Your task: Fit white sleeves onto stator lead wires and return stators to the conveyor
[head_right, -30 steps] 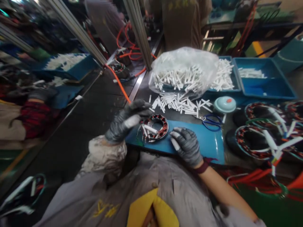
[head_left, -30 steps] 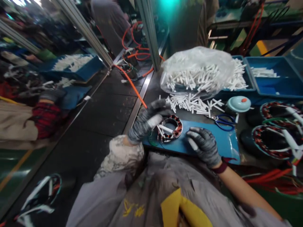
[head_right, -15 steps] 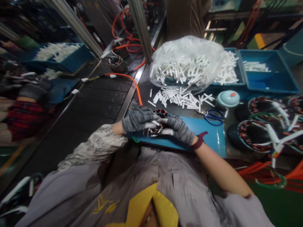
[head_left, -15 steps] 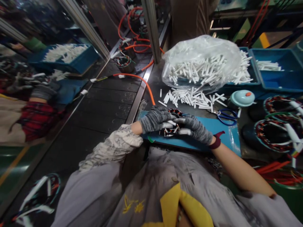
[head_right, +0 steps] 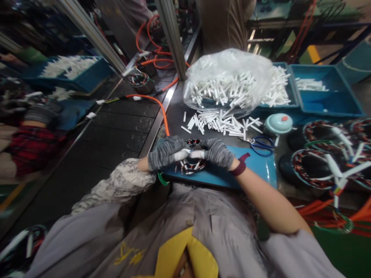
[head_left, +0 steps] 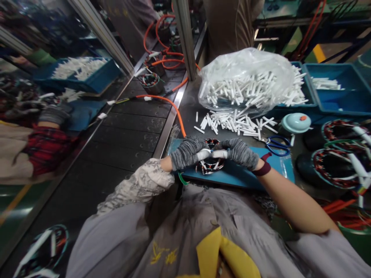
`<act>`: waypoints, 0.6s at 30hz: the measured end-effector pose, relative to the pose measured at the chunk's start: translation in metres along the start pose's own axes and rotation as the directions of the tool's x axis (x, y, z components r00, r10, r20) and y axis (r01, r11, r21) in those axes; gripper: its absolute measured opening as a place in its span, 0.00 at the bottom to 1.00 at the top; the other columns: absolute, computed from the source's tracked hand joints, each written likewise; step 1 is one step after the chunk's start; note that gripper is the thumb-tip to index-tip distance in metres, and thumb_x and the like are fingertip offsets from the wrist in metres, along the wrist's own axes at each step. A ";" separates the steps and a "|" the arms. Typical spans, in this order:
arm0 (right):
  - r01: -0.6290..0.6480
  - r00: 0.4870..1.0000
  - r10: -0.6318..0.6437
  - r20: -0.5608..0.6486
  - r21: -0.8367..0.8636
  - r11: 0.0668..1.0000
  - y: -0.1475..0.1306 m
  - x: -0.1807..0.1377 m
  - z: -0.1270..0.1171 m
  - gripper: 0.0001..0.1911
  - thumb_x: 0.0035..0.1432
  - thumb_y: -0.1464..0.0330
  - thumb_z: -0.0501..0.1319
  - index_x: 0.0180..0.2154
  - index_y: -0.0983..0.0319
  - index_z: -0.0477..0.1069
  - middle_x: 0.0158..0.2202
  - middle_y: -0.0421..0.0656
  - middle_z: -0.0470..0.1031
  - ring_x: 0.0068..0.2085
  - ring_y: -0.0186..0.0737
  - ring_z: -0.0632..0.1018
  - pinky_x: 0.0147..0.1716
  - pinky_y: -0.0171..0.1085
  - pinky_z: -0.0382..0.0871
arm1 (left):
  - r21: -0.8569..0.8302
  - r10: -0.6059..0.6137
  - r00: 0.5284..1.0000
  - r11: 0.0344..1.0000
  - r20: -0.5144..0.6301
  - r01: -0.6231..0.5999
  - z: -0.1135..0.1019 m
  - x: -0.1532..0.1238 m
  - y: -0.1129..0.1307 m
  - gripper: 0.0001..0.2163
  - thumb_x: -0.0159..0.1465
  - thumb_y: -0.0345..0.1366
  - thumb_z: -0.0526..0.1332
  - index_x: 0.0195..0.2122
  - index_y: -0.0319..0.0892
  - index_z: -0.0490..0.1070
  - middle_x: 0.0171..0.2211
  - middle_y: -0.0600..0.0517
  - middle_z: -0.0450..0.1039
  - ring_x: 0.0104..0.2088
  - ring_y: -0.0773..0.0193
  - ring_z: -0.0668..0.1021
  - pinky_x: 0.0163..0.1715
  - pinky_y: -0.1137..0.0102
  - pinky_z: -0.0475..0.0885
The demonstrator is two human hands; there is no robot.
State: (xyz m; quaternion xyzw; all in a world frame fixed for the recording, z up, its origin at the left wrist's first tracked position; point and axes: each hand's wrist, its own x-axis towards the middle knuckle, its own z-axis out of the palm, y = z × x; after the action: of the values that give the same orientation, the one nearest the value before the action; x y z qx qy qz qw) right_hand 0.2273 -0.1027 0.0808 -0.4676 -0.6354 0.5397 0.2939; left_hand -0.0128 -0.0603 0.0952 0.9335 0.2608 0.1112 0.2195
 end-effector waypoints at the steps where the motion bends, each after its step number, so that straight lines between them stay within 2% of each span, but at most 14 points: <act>1: -0.011 1.000 0.011 0.009 -0.002 1.000 -0.001 0.001 0.001 0.26 0.51 0.47 0.71 0.37 0.65 0.82 0.31 0.44 0.82 0.31 0.40 0.78 0.33 0.37 0.73 | -0.034 -0.002 1.000 0.999 -0.008 0.001 0.000 -0.001 0.001 0.21 0.76 0.47 0.49 0.47 0.38 0.76 0.42 0.44 0.79 0.44 0.57 0.78 0.50 0.61 0.71; 6: 0.012 1.000 -0.011 0.013 -0.100 0.995 -0.002 0.003 0.002 0.28 0.53 0.45 0.69 0.34 0.65 0.79 0.26 0.41 0.77 0.28 0.35 0.73 0.29 0.35 0.68 | -0.112 -0.007 1.000 0.994 0.003 0.007 0.000 -0.002 -0.001 0.19 0.75 0.45 0.51 0.49 0.38 0.76 0.44 0.44 0.79 0.47 0.56 0.78 0.53 0.59 0.71; 12: 0.064 0.997 -0.053 0.063 -0.180 0.982 0.000 0.002 -0.001 0.28 0.57 0.44 0.66 0.39 0.63 0.80 0.30 0.39 0.78 0.31 0.36 0.73 0.31 0.35 0.67 | -0.261 0.080 0.994 0.964 0.072 -0.059 -0.011 0.004 -0.008 0.20 0.76 0.47 0.51 0.49 0.39 0.78 0.43 0.44 0.80 0.45 0.59 0.80 0.50 0.63 0.73; 15: 0.117 0.993 -0.111 0.036 -0.351 0.929 -0.001 -0.001 0.003 0.25 0.63 0.47 0.63 0.41 0.63 0.80 0.32 0.42 0.79 0.32 0.38 0.75 0.34 0.37 0.66 | -0.174 0.090 0.985 0.983 0.145 -0.064 -0.010 0.013 -0.013 0.20 0.75 0.47 0.51 0.49 0.40 0.78 0.43 0.44 0.81 0.45 0.59 0.80 0.50 0.64 0.73; 18: 0.169 0.978 -0.210 -0.012 -0.546 0.821 0.000 -0.008 0.004 0.21 0.67 0.51 0.61 0.41 0.62 0.80 0.34 0.45 0.79 0.35 0.41 0.76 0.38 0.39 0.66 | -0.042 0.088 0.967 0.996 0.237 -0.080 -0.008 0.019 -0.013 0.21 0.76 0.48 0.50 0.49 0.40 0.79 0.41 0.46 0.81 0.42 0.60 0.80 0.47 0.67 0.72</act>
State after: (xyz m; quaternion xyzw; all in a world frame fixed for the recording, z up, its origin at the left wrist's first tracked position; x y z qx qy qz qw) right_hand 0.2269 -0.1115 0.0813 -0.4850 -0.7942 0.2892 0.2245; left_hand -0.0048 -0.0370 0.0978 0.9466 0.1911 0.0113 0.2593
